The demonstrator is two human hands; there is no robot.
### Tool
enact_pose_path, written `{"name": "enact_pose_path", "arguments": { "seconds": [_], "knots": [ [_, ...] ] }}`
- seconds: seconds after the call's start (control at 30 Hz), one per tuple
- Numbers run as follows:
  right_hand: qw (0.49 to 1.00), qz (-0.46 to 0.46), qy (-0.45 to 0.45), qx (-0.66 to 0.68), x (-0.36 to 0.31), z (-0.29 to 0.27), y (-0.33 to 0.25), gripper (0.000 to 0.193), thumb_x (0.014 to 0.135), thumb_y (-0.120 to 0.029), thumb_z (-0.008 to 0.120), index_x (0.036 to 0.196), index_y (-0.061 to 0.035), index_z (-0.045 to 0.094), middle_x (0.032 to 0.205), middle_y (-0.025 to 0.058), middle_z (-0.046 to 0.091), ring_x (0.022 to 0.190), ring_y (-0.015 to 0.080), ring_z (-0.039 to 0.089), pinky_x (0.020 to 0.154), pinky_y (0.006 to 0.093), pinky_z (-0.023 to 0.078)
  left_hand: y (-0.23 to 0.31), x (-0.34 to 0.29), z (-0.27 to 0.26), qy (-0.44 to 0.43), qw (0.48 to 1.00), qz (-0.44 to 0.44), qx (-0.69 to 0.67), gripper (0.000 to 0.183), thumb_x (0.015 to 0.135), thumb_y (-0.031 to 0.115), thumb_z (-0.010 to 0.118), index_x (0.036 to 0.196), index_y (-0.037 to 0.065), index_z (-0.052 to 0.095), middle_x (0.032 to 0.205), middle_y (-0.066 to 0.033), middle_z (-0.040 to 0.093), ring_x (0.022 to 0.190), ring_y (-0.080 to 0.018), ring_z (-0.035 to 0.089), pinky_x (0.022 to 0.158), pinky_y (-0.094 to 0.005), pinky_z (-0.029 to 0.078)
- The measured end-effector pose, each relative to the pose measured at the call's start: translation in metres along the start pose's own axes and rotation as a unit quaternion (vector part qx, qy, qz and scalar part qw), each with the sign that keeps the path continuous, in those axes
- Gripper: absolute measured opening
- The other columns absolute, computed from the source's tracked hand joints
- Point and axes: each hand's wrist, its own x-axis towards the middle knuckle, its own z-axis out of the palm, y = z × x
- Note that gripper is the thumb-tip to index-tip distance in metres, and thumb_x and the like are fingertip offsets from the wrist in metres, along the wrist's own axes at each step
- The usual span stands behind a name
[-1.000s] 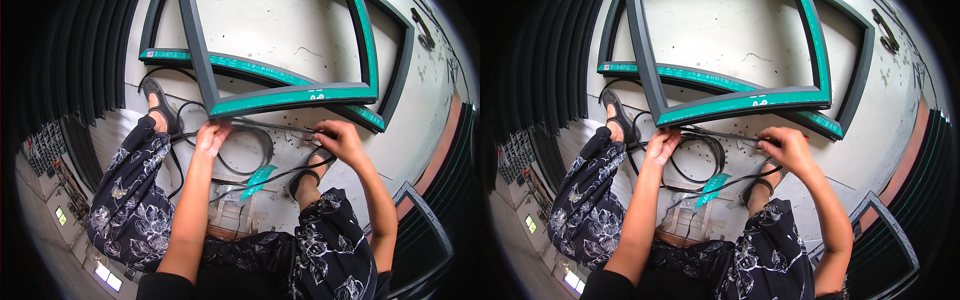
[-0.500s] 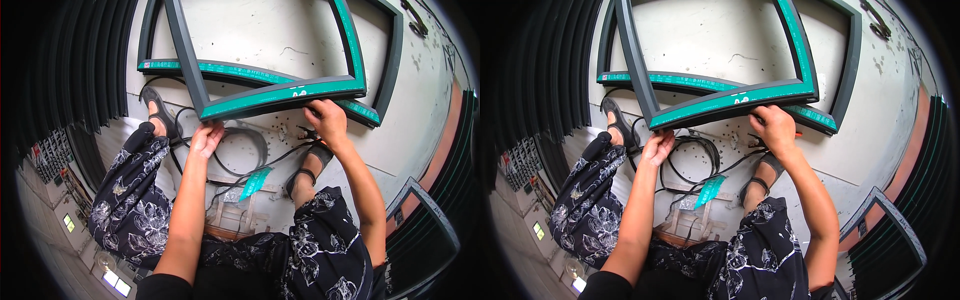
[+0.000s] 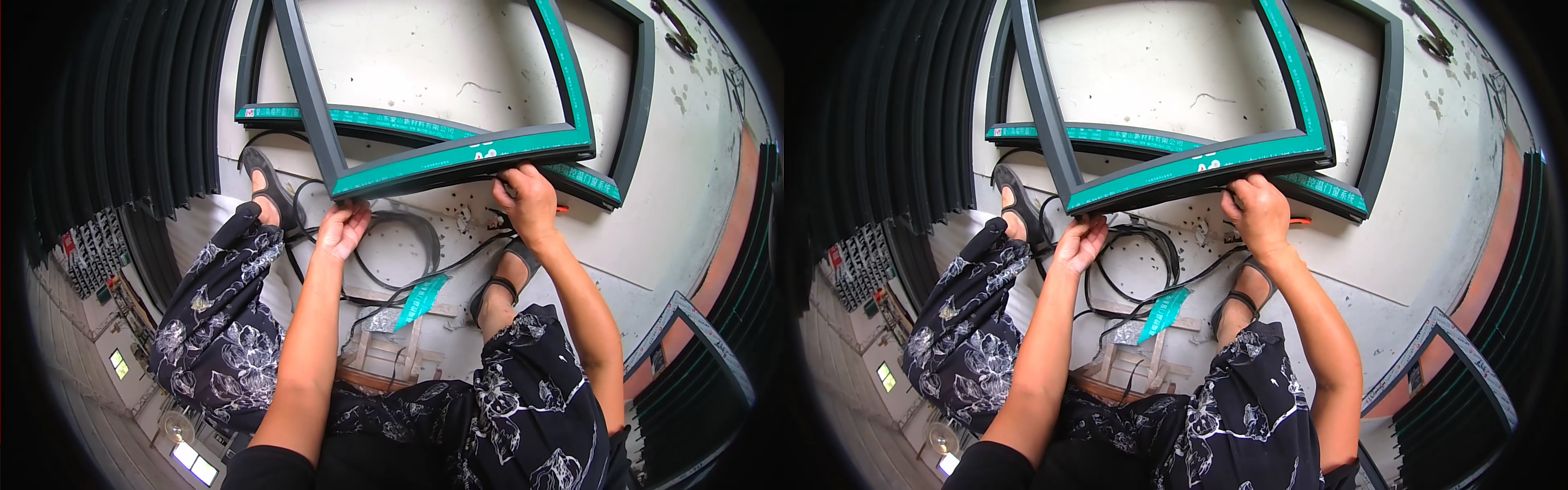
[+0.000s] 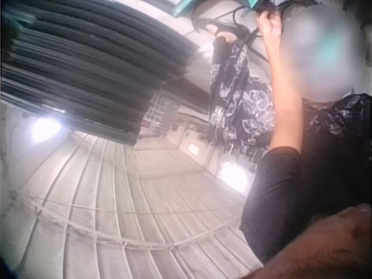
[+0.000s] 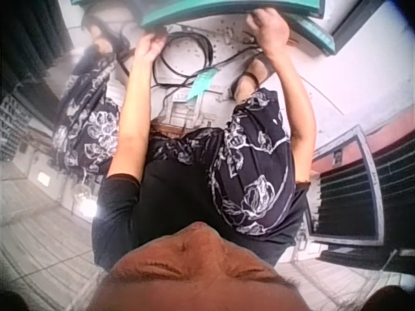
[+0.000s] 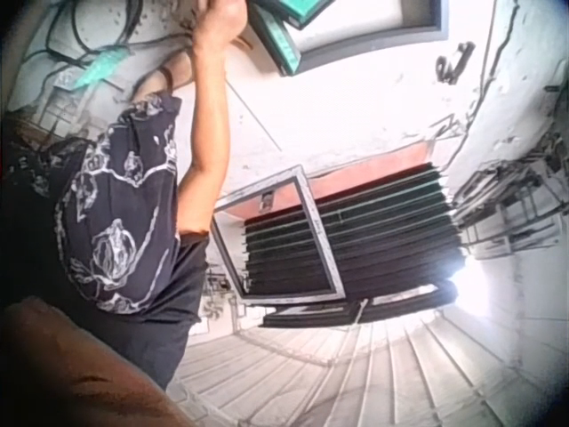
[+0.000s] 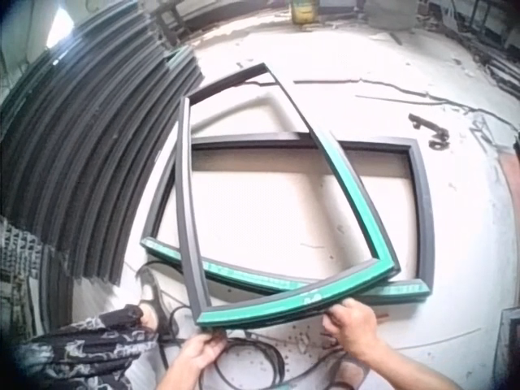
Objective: The person joins metal frames by hand, inserting a rubber gasket into the channel of the frames and cutting the gasket with pliers.
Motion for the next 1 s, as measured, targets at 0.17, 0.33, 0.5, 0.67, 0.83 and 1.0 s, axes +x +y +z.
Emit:
{"name": "enact_pose_path", "arguments": {
  "seconds": [0.17, 0.33, 0.5, 0.67, 0.83, 1.0],
  "knots": [
    [0.999, 0.033, -0.012, 0.028, -0.001, -0.003, 0.001, 0.009, 0.07, -0.013, 0.07, 0.076, -0.0081, 0.065, 0.069, 0.0086, 0.055, 0.062, 0.0279, 0.057, 0.054, 0.0371, 0.045, -0.003, -0.003, -0.004, -0.006, 1.0, -0.018, -0.01, 0.024, 0.087, -0.002, 0.047, 0.108, 0.009, 0.052, 0.105, -0.0113, 0.059, 0.097, -0.0265, 0.059, 0.094, -0.0454, 0.046],
    [0.997, -0.045, -0.059, 0.033, 0.0, -0.011, 0.005, 0.015, 0.074, -0.01, 0.066, 0.089, -0.0125, 0.064, 0.066, 0.0083, 0.052, 0.059, 0.0273, 0.055, 0.052, 0.0375, 0.044, 0.0, 0.001, -0.004, 0.019, 0.999, -0.024, -0.028, 0.023, 0.09, 0.002, 0.044, 0.11, 0.01, 0.052, 0.104, -0.01, 0.06, 0.096, -0.0246, 0.059, 0.092, -0.0447, 0.048],
    [0.977, -0.124, -0.149, -0.088, -0.001, -0.023, 0.008, 0.021, 0.071, -0.009, 0.063, 0.092, -0.0157, 0.063, 0.066, 0.0067, 0.048, 0.059, 0.0246, 0.055, 0.052, 0.0356, 0.046, 0.0, 0.001, -0.003, 0.026, 0.999, -0.021, -0.022, 0.025, 0.089, 0.001, 0.043, 0.11, 0.01, 0.052, 0.103, -0.0104, 0.06, 0.096, -0.0246, 0.059, 0.092, -0.0444, 0.048],
    [0.957, -0.196, -0.192, -0.097, 0.003, -0.032, 0.004, 0.019, 0.068, -0.011, 0.063, 0.086, -0.0135, 0.062, 0.07, 0.0054, 0.048, 0.067, 0.0215, 0.056, 0.054, 0.0337, 0.047, -0.001, 0.002, -0.005, 0.021, 0.999, -0.016, -0.029, 0.027, 0.085, -0.001, 0.045, 0.109, 0.01, 0.052, 0.104, -0.0112, 0.06, 0.098, -0.0258, 0.058, 0.092, -0.0453, 0.047],
    [0.968, -0.166, -0.181, -0.057, 0.009, -0.033, 0.003, 0.009, 0.075, -0.015, 0.065, 0.079, -0.0088, 0.06, 0.069, 0.006, 0.047, 0.068, 0.0234, 0.056, 0.056, 0.0358, 0.048, -0.002, 0.002, -0.003, 0.025, 0.999, -0.016, -0.026, 0.024, 0.087, 0.001, 0.045, 0.108, 0.01, 0.053, 0.108, -0.0119, 0.059, 0.102, -0.026, 0.057, 0.095, -0.0447, 0.046],
    [0.985, -0.111, -0.129, 0.03, 0.008, -0.023, 0.005, 0.011, 0.081, -0.014, 0.063, 0.079, -0.0063, 0.056, 0.067, 0.011, 0.055, 0.063, 0.0299, 0.058, 0.055, 0.0395, 0.046, -0.003, 0.002, -0.001, 0.021, 0.999, -0.02, -0.024, 0.02, 0.089, 0.003, 0.047, 0.106, 0.01, 0.054, 0.111, -0.0122, 0.058, 0.106, -0.0264, 0.055, 0.096, -0.044, 0.045]
  ]
}}
